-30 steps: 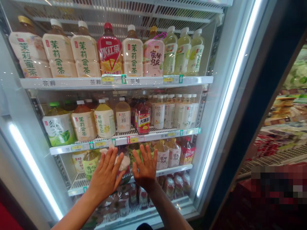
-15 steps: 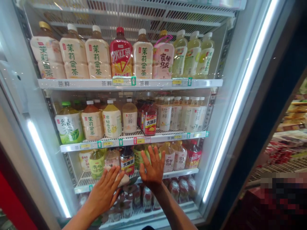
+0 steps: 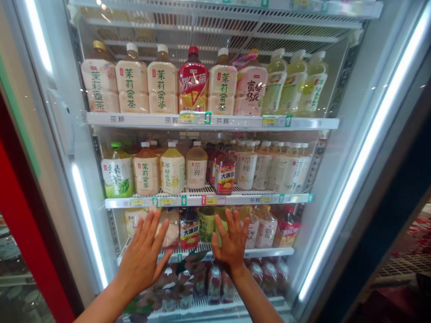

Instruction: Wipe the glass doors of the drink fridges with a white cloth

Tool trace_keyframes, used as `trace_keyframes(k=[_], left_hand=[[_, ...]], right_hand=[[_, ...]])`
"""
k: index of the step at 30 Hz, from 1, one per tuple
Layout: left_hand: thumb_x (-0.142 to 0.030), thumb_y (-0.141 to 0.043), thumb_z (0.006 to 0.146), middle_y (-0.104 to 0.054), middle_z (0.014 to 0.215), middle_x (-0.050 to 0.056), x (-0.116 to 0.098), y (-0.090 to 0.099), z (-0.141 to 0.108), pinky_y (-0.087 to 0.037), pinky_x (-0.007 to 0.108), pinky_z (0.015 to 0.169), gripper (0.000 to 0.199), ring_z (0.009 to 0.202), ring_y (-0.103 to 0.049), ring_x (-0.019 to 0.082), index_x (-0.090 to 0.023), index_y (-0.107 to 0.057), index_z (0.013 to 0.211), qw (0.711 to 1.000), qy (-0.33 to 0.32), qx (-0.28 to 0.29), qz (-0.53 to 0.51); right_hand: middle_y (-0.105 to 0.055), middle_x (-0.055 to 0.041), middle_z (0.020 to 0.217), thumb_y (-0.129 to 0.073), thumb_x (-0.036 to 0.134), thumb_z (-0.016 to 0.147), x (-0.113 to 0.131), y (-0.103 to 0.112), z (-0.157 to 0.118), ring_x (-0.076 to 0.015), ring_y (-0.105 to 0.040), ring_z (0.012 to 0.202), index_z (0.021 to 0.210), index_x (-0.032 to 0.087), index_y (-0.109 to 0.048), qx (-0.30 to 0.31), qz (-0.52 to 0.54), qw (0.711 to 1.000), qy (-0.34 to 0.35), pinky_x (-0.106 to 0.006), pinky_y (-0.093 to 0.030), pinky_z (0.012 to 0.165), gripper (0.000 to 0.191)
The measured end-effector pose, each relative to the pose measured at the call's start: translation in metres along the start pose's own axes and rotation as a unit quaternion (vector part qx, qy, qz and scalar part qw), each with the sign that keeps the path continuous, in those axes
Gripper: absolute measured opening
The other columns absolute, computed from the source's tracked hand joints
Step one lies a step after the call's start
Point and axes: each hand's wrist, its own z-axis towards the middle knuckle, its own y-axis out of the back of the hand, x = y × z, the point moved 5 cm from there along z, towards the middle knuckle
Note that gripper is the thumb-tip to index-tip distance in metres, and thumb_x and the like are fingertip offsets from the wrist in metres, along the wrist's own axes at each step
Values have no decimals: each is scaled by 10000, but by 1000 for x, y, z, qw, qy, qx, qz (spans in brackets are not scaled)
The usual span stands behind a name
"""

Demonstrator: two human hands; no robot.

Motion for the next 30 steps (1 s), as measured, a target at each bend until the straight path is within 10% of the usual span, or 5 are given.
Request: trace_keyframes(k=[3,9,16,23,30], left_hand=[[-432,-546,977,-54,1752,147,12,7,9,-100,491,1325,844,1625,-80,334,-124,-140,1649,999,28,-12,7],[-474,-478,995,-80,1756,90,-7,-27,-51,-73,405,1331,794,1631,-83,259,-151,-166,1650,1000,-30,6,8],[-484,-517,983,2,1752,151,2,-8,30,-76,482,1326,863,1629,-31,328,-104,-120,1648,999,-6,-27,20],[-488,-515,975,-37,1756,88,-31,-33,-16,-63,405,1331,852,1634,-51,251,-130,-138,1650,996,-87,30,-3],[-490,-532,973,-22,1753,134,-33,-26,26,-66,455,1327,874,1632,-39,302,-116,-123,1650,999,-44,-13,5]], right_hand=[[-220,-38,1735,-544,193,962,0,0,-1,-285,-211,1606,1619,262,-340,-3,-7,1000,-1,-607,-113,1311,692],[-224,-48,1734,-559,189,946,-2,-2,-4,-300,-215,1604,1580,248,-410,10,-11,1000,-3,-623,-125,1308,654],[-235,-21,1730,-564,179,951,0,0,-1,-272,-220,1604,1565,242,-432,-8,4,1000,-7,-577,-101,1325,631],[-298,-33,1706,-571,151,945,4,0,1,-277,-271,1587,1540,244,-475,-30,19,999,-21,-588,-137,1319,610],[-363,-82,1675,-584,132,922,8,4,6,-287,-295,1576,1446,192,-572,-26,18,999,-21,-587,-160,1317,527]])
